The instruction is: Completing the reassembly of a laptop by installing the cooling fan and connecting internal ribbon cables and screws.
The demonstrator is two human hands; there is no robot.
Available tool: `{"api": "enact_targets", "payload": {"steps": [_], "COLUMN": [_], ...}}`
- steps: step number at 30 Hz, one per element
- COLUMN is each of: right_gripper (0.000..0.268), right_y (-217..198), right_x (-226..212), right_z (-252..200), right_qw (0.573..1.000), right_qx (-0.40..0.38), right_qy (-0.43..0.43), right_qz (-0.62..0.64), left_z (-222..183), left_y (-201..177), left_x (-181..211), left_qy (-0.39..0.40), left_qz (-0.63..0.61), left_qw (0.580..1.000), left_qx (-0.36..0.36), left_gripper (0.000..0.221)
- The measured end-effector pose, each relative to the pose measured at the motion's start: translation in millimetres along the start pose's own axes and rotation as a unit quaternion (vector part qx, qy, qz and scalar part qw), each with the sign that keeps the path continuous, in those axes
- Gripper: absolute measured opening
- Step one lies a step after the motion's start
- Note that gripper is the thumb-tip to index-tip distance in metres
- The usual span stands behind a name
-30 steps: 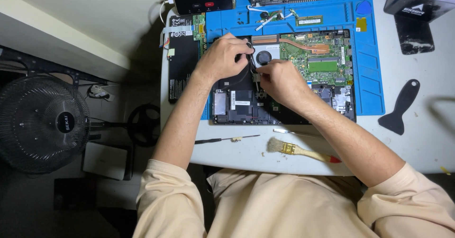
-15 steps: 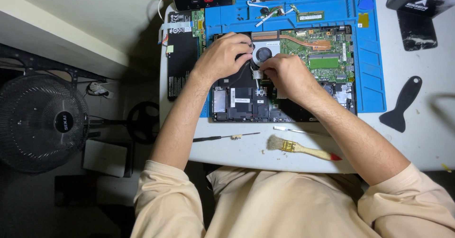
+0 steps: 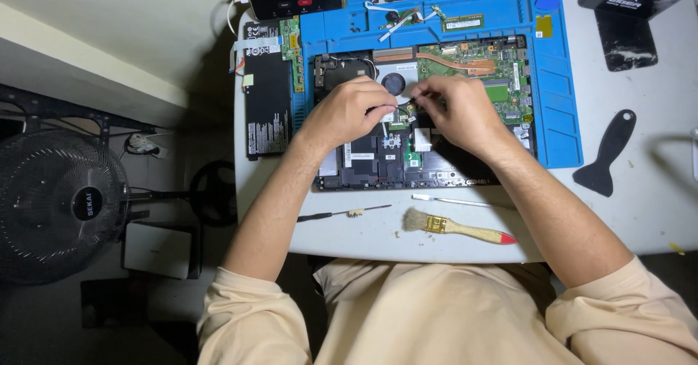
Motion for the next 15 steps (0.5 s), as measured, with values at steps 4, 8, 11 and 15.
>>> {"api": "enact_targets", "payload": {"steps": [4,8,11,15], "right_gripper": [0.008,0.009,0.009,0.009], "right_y": [-23.9,-32.5,-33.8,-30.6], "right_x": [-0.8,-1.8,-3.4,-1.9], "right_z": [-19.2,-36.6,-44.2,-48.0], "right_qw": [0.999,0.999,0.999,0.998], "right_qx": [0.018,0.028,0.035,0.030], "right_qy": [0.029,0.035,0.040,0.044], "right_qz": [0.001,-0.012,-0.012,-0.029], "left_z": [8.6,16.1,19.2,26.5], "left_y": [5.6,13.7,16.8,18.4], "left_x": [4.0,10.8,11.1,7.7], "left_qy": [-0.006,0.007,0.009,-0.004], "left_qz": [0.007,-0.004,-0.006,0.003], "left_qw": [1.000,0.999,0.998,0.994], "left_qx": [0.003,-0.035,-0.060,-0.108], "left_gripper": [0.008,0.009,0.008,0.009]}}
Point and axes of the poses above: each hand's wrist, its own z-axis towards the middle knuckle, its own y-axis out of the palm, x = y × z, the point moved 2 cm from there along z, towards the middle knuckle, and after that the axes turned 2 degrees about -y, right-handed, at the moved point
